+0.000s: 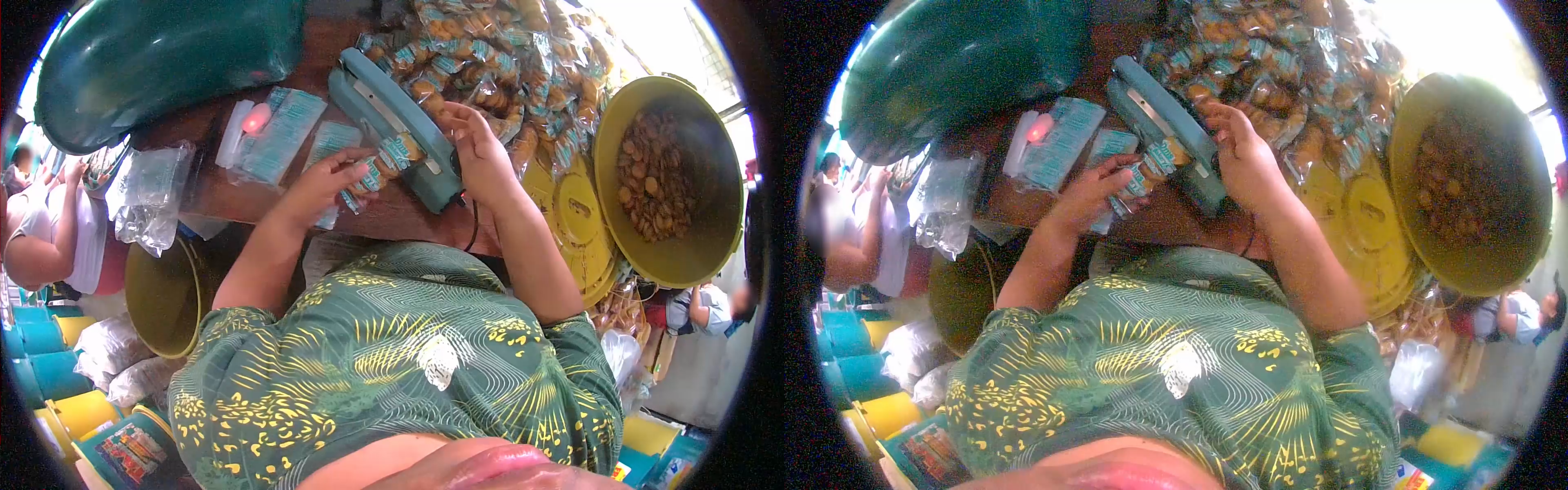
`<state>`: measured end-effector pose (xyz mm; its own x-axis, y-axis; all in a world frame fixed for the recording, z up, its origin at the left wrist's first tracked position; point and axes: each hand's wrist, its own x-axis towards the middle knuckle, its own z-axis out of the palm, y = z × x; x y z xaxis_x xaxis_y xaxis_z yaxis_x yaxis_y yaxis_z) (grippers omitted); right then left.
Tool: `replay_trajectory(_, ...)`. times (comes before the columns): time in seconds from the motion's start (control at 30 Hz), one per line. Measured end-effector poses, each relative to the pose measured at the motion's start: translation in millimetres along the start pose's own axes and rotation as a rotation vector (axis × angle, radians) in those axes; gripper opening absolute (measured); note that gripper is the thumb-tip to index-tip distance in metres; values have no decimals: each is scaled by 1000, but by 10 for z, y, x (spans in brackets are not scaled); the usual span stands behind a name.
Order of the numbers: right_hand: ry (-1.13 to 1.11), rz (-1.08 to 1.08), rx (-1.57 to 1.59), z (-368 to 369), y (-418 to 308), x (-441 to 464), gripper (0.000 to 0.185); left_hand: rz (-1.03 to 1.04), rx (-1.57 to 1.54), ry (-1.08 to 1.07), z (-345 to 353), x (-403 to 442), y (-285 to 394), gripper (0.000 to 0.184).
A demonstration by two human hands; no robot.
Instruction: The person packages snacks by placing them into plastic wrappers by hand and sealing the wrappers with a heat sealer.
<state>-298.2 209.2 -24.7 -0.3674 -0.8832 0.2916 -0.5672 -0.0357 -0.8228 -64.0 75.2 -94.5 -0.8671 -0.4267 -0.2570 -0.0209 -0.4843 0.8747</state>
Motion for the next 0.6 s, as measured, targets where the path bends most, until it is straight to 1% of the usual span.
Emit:
replay_trajectory(0.1, -17, 53, 76, 37, 105, 0, 29, 201, 378, 95, -107, 117, 62, 46)
replay_trajectory(0.2, 8, 61, 93, 53, 104, 5, 25, 187, 457, 143, -96, 253, 223, 46)
replay_trajectory(0.3, 37, 41, 107, 79, 155, -4, 23, 102, 559, 163, 174, 255, 472, 50)
replay_trajectory(0.4, 26, 54, 112, 70, 134, -4, 23, 125, 640, 99, 119, 505, 352, 52)
replay_trajectory(0.5, 11, 76, 107, 62, 46, -17, 23, 145, 751, 82, 90, 620, 285, 54)
replay_trajectory(0.6, 14, 73, 91, 71, 52, 4, 23, 110, 683, 71, 91, 646, 262, 57)
